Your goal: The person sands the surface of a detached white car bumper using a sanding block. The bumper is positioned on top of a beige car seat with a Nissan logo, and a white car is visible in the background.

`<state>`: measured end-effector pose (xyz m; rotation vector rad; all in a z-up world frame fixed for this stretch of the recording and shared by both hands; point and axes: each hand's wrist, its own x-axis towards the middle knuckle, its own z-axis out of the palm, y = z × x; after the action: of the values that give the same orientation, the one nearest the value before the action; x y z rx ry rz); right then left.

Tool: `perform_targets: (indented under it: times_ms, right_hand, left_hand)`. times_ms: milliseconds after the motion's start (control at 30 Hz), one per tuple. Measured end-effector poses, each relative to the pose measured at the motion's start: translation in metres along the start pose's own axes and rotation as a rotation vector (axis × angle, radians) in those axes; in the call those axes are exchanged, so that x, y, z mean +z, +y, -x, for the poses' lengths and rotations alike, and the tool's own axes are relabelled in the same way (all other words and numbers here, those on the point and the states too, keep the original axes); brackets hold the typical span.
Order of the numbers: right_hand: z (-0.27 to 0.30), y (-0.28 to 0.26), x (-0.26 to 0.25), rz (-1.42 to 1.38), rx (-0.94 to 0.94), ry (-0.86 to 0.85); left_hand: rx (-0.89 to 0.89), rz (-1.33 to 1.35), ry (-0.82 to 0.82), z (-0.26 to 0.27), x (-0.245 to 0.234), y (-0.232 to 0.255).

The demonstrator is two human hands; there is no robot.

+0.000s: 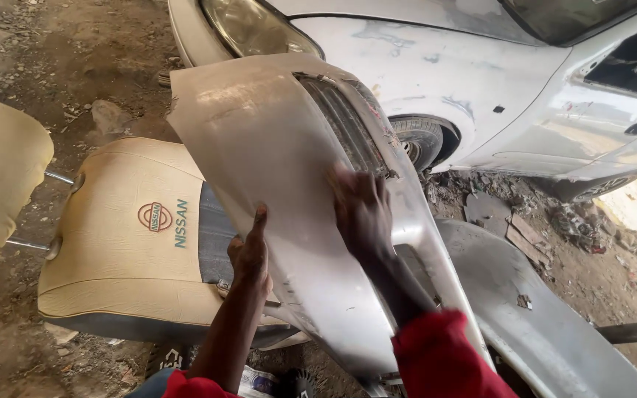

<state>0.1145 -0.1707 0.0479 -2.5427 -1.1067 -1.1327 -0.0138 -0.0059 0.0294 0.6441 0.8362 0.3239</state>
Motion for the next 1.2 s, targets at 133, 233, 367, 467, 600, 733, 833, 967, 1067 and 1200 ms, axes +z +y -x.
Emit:
perform_targets:
  times_ms: [133,233,367,467,600,733,833,967,1067,1200]
  right_hand:
    - [-0.077,0.001,0.045,-0.195,0.046,0.091]
    - [-0.085,0.000,0.051,-0.117,0.167,-0.046]
    - [-0.034,-0.008,0.007,-0.086,-0.025,0.105]
    - [0.042,-0.021,-0.027,0.023,-0.082,0.149]
    - [0.123,-0.032,-0.053,0.108,-0.068,0.197]
    - [0.089,-0.041,-0.058,0.037,-0.096,0.184]
    - [0.038,-0.047,-0.041,0.045,-0.113,0.166]
    - [-0.003,-0.054,-0.023,0.084,-0.050,0.179]
    - [0.018,-0.055,-0.031,0.114,-0.041,0.183]
    - [0.089,-0.050,-0.056,0.075,-0.059,0.102]
  left_hand:
    - [0.012,-0.047,-0.014,0.000,0.000,-0.002]
    - [0.090,-0.052,0.027,-0.013,-0.005,-0.019]
    - [0.084,-0.079,0.005,-0.021,-0.006,-0.015]
    - [0.074,-0.049,0.024,-0.018,-0.002,-0.013]
    - [0.060,0.017,0.027,-0.028,0.003,-0.016]
    - [0.063,0.043,0.021,-0.029,0.001,-0.017]
    - [0.077,0.044,-0.004,-0.021,0.001,-0.009]
    - [0.065,0.015,-0.021,-0.032,-0.002,-0.015]
    - [0.066,-0.015,-0.001,-0.016,0.003,-0.012]
    - [0.031,0.008,0.033,-0.039,-0.001,-0.023]
